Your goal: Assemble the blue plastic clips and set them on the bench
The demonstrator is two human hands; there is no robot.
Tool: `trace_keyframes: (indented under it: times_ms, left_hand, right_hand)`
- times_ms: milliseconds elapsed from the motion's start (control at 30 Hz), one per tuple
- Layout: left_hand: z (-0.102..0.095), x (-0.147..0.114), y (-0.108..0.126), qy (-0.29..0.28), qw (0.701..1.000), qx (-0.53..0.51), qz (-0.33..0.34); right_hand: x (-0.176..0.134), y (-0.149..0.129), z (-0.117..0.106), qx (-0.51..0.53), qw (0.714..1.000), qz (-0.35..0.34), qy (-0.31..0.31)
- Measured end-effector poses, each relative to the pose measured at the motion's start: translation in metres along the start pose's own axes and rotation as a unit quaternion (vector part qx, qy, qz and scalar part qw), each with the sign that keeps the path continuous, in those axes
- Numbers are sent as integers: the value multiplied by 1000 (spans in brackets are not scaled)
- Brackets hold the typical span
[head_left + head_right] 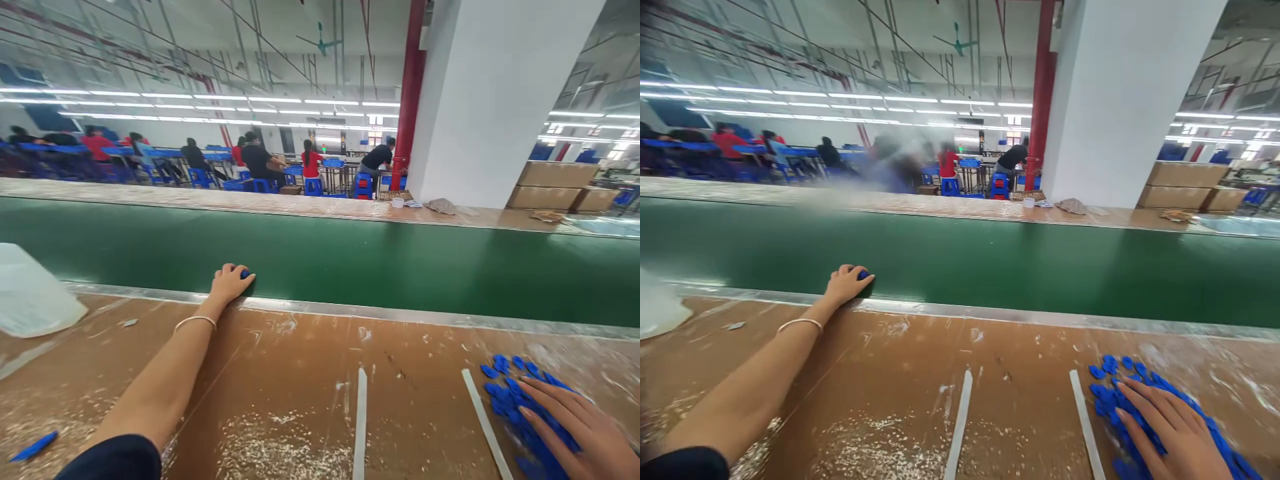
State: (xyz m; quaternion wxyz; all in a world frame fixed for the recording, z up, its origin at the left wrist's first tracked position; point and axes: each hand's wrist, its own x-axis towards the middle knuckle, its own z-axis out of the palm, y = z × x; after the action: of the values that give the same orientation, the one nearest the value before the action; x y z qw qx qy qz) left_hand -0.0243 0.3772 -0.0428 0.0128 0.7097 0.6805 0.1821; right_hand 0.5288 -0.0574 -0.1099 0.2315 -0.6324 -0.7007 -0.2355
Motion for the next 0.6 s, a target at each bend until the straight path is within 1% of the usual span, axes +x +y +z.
trace_keyframes:
  times_ms: [67,133,167,267,333,400,467,533,600]
  left_hand:
    - [1,-1,2,-5,1000,10,-2]
    - [2,-5,7,-9,1000,15,3]
    - [2,-8,10,-11,1000,14,9]
    - [5,-22,23,-23,998,0,54]
    - [8,-38,32,-33,994,-22,101]
    - [13,-62,41,-42,988,-44,143]
    - [17,-93,50,-53,979,-77,180]
    - [20,-129,61,-69,963,-127,226]
    - [20,-169,75,-97,937,-177,284]
  right_hand:
    - [10,-16,-10,-23,999,-45,4]
    - [20,-32,-15,-14,998,-54,-1]
    - [24,-38,-18,-6,999,-51,-15]
    - [28,-43,-25,8,999,-17,-48]
    - [23,-35,-29,0,997,35,-70]
    - [12,-23,-31,-20,987,121,-108]
    - [-4,-12,-29,-37,967,203,-149]
    - [-22,-7,-24,-44,953,244,-173]
    - [-35,-10,-18,-43,950,248,-186]
